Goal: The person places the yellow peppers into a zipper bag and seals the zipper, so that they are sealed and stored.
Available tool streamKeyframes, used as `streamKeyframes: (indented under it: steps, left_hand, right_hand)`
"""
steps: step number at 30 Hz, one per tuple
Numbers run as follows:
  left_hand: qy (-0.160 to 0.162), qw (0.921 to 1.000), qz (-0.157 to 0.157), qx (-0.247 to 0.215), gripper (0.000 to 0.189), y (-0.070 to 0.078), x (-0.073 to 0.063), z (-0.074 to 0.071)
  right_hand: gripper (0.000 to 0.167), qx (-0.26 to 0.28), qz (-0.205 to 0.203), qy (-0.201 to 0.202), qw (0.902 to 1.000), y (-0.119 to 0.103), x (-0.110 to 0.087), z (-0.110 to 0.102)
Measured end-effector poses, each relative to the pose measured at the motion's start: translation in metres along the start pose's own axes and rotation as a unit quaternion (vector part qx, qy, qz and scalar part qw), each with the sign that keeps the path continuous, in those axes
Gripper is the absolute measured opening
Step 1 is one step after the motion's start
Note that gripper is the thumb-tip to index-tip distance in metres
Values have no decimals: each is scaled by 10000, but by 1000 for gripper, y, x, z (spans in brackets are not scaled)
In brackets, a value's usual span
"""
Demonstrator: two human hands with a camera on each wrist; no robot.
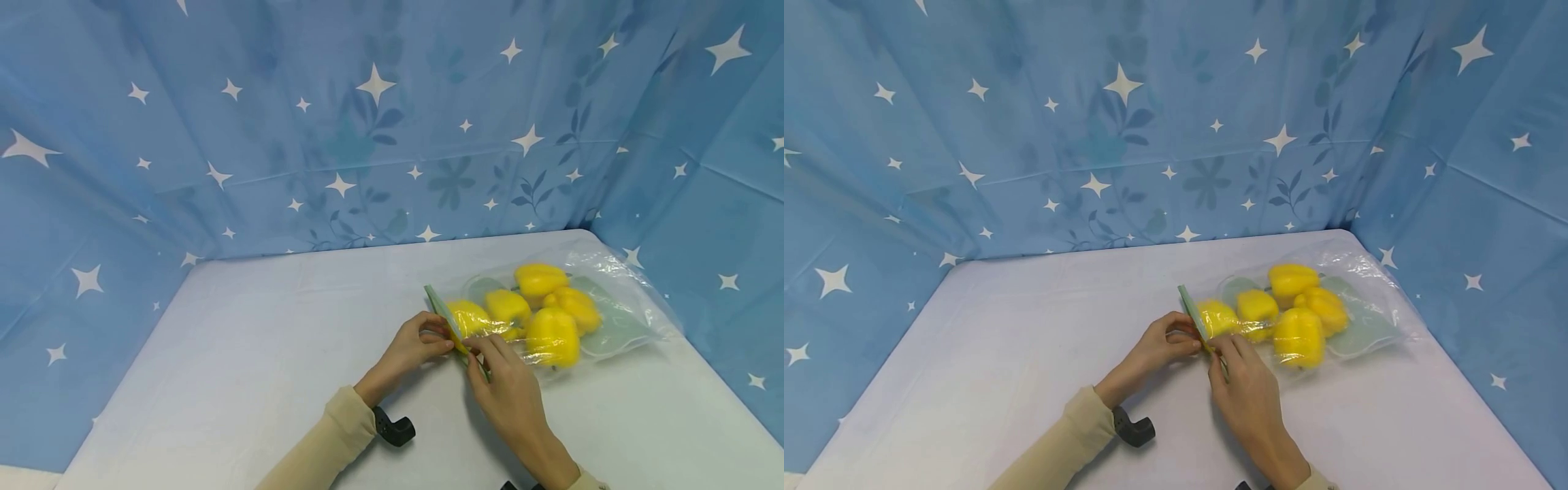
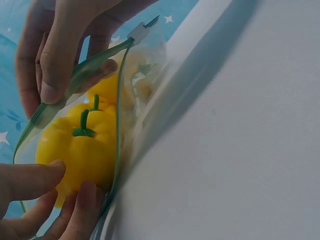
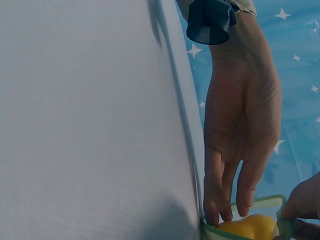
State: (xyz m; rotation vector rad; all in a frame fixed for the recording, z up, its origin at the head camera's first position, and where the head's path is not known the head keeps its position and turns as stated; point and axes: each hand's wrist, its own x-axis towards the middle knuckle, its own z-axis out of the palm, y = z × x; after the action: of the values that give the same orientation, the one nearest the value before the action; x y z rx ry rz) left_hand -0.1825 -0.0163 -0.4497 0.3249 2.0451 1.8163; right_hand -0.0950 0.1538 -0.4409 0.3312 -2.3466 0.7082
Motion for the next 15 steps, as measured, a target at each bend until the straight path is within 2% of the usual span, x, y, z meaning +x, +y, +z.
streamKeyframes:
  steps: [7, 15]
  left_hand:
    - [-193, 9998, -5, -27, 32, -2, 0, 3]
    - [-550, 9982, 232, -18, 33, -7, 2, 7]
  right_hand:
    - [28, 39, 14, -21, 10000, -1, 1, 0]
    - [26, 6, 97, -77, 9999, -1, 0, -1]
